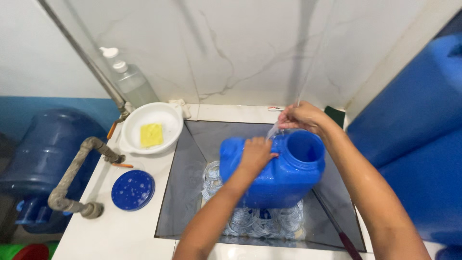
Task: The person scrubs the interior and exterior of a large blue plastic water container using a toothbrush, a long-handled brush, and a sponge. They rinse the container and its lid under running water, then place the cleaned container on a shelf with other similar containers.
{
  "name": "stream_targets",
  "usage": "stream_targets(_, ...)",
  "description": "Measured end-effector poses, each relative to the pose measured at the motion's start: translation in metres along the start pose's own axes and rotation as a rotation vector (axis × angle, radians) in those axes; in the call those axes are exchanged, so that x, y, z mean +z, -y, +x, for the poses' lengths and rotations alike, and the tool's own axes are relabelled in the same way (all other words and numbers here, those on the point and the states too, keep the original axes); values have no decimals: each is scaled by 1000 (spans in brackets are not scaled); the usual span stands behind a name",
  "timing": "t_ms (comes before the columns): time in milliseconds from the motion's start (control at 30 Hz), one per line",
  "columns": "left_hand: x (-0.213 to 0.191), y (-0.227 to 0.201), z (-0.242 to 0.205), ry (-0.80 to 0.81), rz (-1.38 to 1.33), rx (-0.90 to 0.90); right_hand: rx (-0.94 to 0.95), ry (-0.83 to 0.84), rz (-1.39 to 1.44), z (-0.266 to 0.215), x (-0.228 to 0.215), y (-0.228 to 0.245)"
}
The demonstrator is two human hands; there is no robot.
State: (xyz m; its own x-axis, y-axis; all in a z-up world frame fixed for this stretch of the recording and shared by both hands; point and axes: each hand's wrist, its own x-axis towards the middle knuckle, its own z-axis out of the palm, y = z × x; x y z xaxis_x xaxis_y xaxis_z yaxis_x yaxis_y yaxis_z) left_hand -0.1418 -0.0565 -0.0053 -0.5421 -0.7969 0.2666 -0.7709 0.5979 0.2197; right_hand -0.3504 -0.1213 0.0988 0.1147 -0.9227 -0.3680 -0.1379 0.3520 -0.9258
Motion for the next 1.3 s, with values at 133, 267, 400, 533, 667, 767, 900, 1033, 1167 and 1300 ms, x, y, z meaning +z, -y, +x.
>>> stream_targets(133,40,-40,17,-434,187,121,-35,-4,36,-23,7,16)
stream_targets(267,50,-60,20,-386,237,297,-69,-94,-63,-33,17,23)
stream_targets(400,37,-47,31,-126,87,315,-153,-76,-11,-30,9,8)
stream_targets(533,34,-25,29,130,-12,71,-307,-124,-772,-33,1,-51)
stream_targets(667,54,-24,0,110,-72,-19,-564,-221,-1225,-51,45,-118)
stream_targets(767,51,-15,-22,38,-283,26,-797,-472,-1235,-68,73,-129)
stream_targets(900,48,52,-92,-169,-779,-73,-980,-648,-1199,-86,88,-118)
stream_targets(1033,80,149,-181,-274,-1051,-643,-1061,-632,-1269,-96,123,-82)
stream_targets(1167,83,204,-239,-137,-1321,-1139,-1140,-757,-1243,-97,159,-2)
stream_targets(1300,54,214,-236,20,-1591,-1183,-1202,-884,-1075,-132,122,82)
